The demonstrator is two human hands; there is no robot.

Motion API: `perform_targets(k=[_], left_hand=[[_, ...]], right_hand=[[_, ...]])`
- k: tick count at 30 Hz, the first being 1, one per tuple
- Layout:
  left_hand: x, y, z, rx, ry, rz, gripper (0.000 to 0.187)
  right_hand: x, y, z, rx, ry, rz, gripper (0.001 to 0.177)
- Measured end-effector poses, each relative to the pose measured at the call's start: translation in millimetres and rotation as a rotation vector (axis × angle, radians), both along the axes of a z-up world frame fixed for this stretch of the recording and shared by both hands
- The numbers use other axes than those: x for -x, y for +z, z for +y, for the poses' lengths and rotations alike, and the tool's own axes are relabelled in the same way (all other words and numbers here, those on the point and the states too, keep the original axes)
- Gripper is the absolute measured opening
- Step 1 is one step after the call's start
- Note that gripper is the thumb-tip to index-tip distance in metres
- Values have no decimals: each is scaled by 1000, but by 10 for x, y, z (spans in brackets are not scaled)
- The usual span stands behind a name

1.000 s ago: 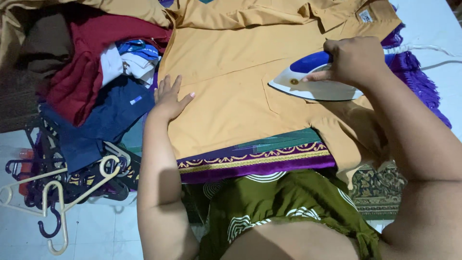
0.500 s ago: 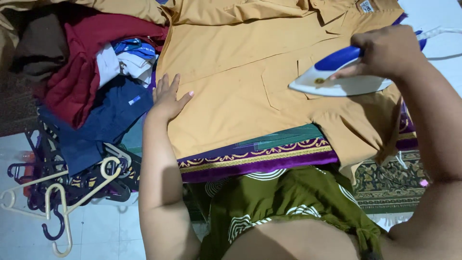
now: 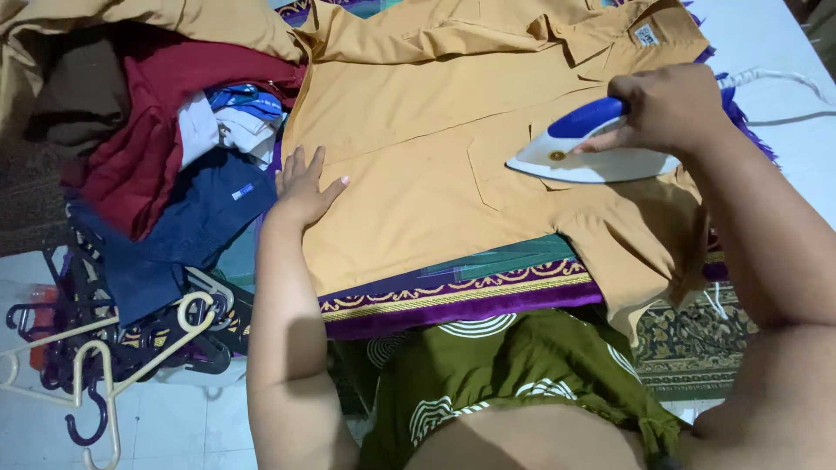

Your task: Ironing a tan shirt on a flat surface and then folding it

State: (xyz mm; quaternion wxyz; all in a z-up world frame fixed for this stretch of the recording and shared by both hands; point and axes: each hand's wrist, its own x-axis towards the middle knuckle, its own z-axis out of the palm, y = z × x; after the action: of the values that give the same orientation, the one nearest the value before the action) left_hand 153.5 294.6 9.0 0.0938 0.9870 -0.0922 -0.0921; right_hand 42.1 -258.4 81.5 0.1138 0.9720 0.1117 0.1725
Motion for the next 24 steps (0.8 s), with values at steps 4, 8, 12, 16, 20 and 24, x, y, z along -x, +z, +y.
perform_targets(k=[4, 8, 12, 16, 20, 24], left_hand=[[-24, -31, -4, -15, 2, -15, 93], [-24, -28, -15, -28, 12, -12, 93], [-34, -30, -8, -33, 16, -2, 92], [-28, -32, 6, -15, 12, -8, 92], [-5, 3, -19, -8, 32, 23, 93], [-28, -18, -16, -34, 23, 20, 92]], right_hand=[[-239, -94, -120, -4, 43, -91, 80], [-418, -16, -122, -45, 49, -125, 81], [-524, 30, -141, -54, 44, -31, 81], [-505, 65, -110, -88, -2, 71, 82], [-385, 48, -41, -94, 13, 62, 82], [-212, 153, 154, -88, 21, 85, 80]])
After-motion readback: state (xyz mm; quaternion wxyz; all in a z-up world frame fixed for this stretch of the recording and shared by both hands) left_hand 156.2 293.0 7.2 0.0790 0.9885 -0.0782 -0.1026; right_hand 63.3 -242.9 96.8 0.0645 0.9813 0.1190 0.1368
